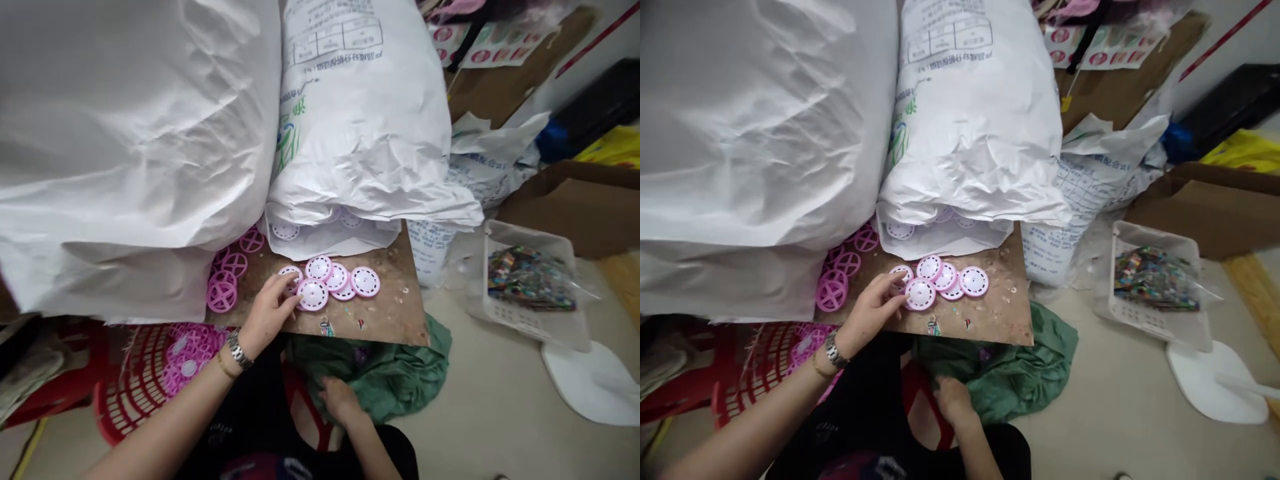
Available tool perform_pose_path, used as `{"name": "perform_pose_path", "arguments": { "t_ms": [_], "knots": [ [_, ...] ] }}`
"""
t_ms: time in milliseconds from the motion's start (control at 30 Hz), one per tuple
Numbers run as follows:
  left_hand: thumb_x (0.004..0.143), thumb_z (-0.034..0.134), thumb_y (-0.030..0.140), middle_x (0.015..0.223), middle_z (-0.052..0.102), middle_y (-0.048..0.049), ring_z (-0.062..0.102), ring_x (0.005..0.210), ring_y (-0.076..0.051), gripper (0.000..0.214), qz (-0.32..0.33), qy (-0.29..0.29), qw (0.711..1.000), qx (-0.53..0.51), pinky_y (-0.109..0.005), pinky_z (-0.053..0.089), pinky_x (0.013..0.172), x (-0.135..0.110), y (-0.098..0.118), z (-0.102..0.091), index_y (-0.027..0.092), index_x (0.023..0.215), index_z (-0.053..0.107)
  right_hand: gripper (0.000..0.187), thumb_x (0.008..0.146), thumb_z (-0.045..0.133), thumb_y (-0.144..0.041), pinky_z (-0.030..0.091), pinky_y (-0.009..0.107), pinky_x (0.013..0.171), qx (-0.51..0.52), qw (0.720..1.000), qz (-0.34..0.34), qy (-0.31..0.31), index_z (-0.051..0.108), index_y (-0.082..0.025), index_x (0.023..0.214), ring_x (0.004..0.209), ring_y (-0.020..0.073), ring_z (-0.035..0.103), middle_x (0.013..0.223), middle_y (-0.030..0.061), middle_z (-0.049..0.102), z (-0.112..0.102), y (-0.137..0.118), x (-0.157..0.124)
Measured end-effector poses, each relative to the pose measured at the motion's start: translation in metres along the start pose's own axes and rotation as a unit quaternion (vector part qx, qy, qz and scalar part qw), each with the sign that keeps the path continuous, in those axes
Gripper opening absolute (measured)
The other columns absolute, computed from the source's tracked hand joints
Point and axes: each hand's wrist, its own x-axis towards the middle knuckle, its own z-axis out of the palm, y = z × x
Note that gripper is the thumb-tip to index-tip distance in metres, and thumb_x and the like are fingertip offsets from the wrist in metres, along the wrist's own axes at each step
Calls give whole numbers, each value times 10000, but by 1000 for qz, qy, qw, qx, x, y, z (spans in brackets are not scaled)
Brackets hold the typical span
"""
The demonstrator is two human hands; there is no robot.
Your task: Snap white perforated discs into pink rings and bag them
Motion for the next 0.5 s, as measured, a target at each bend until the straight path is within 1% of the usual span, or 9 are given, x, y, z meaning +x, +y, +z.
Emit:
{"name": "perform_pose_path", "arguments": {
  "t_ms": [33,100,167,233,300,367,433,500],
  "knots": [
    [787,627,321,1029,571,-41,519,503,-78,382,8,11,1000,-6,-263,494,546,0,-2,1,258,1164,636,387,866,550,-149,467,287,911,-1,1000,0,1,625,-157,1245,1112,245,632,1173,131,680,1,-1,7],
    [813,619,348,1003,567,-39,553,574,-111,335,51,48,998,11,-273,507,576,-2,-5,3,280,1141,640,388,870,548,-163,471,289,911,0,1000,2,9,623,-186,1250,1115,236,631,1185,112,678,3,1,18],
    [838,602,368,1020,568,-50,597,750,-173,309,125,96,985,69,-314,533,703,-4,-8,2,299,1137,636,370,869,554,-168,473,289,915,2,1000,10,20,636,-179,1230,1115,237,631,1182,114,679,6,8,27],
    [831,612,390,1084,560,-74,588,930,-238,362,212,130,956,153,-393,512,859,-4,-14,0,305,1182,615,341,869,560,-170,482,305,911,5,999,26,31,657,-141,1195,1105,257,637,1153,144,687,10,19,35],
    [804,637,433,1233,528,-102,518,1128,-318,476,283,120,924,229,-497,419,1008,-1,-24,-2,310,1259,568,310,864,573,-174,498,327,891,10,998,48,42,681,-110,1147,1078,283,649,1115,171,696,14,32,41],
    [792,640,478,1375,453,-111,444,1233,-367,559,334,96,899,266,-554,331,1076,7,-35,-1,315,1314,523,289,863,582,-185,507,338,881,17,996,72,56,692,-109,1120,1065,292,654,1104,178,698,17,44,46],
    [806,608,510,1436,405,-113,400,1282,-386,583,363,73,887,277,-568,293,1098,15,-43,4,307,1341,495,288,865,592,-202,509,342,885,22,993,90,72,689,-126,1126,1068,289,653,1115,168,695,21,54,47],
    [834,556,529,1434,410,-118,385,1300,-383,572,371,61,886,272,-561,288,1104,20,-46,10,288,1348,487,305,876,586,-213,507,348,893,21,991,102,86,669,-138,1160,1082,287,645,1137,159,688,27,58,47]
  ]
}}
